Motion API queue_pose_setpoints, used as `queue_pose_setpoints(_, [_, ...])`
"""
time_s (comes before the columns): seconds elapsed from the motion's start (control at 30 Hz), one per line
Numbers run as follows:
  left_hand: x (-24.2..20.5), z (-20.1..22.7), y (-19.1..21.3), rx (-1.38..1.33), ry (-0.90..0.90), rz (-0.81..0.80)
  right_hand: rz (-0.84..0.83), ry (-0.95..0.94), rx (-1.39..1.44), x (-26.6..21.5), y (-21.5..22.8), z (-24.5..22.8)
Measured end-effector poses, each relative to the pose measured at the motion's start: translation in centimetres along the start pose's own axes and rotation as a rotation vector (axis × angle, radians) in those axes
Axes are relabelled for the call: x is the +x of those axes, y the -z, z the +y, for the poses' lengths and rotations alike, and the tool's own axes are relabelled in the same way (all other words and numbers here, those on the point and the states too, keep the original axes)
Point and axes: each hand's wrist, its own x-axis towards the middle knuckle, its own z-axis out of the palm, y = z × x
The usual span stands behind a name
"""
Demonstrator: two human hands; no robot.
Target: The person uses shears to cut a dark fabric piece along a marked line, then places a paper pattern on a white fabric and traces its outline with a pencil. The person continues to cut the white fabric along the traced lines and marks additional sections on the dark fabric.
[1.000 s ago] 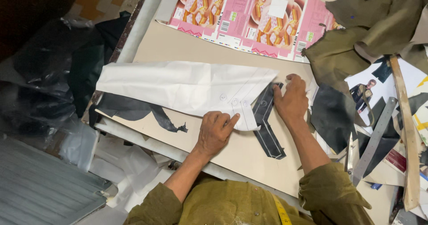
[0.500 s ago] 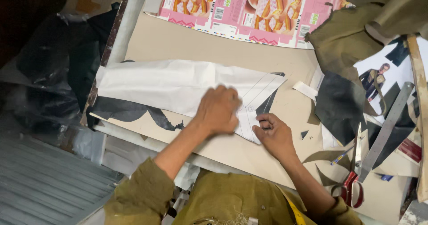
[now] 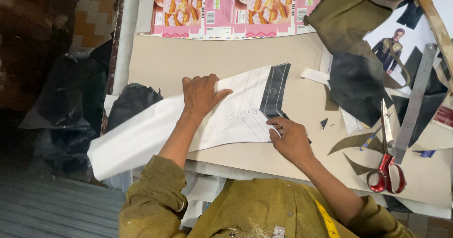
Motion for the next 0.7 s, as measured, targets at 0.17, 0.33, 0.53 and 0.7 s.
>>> queue_pose_setpoints(0.17, [-1.3, -0.1, -1.0, -0.023, -0.002, 0.042, 0.029, 0.162, -0.133, -0.6, 0.4, -0.3])
queue_pose_setpoints(0.33, [-1.0, 0.3, -1.3, -0.08, -0.039, 0.113, 0.0, 0.102, -0.169, -1.1, 0.4, -0.7])
queue_pose_setpoints(0.53, [-0.6, 0.3, -1.3, -0.078, -0.041, 0.071, 0.007, 0.169, -0.204, -0.7, 0.6, -0.7])
queue_pose_setpoints(0.7, [-0.5, 0.3, -1.4, -0.1, -0.05, 0.067, -0.029, 0.13, -0.238, -0.6, 0.7, -0.7])
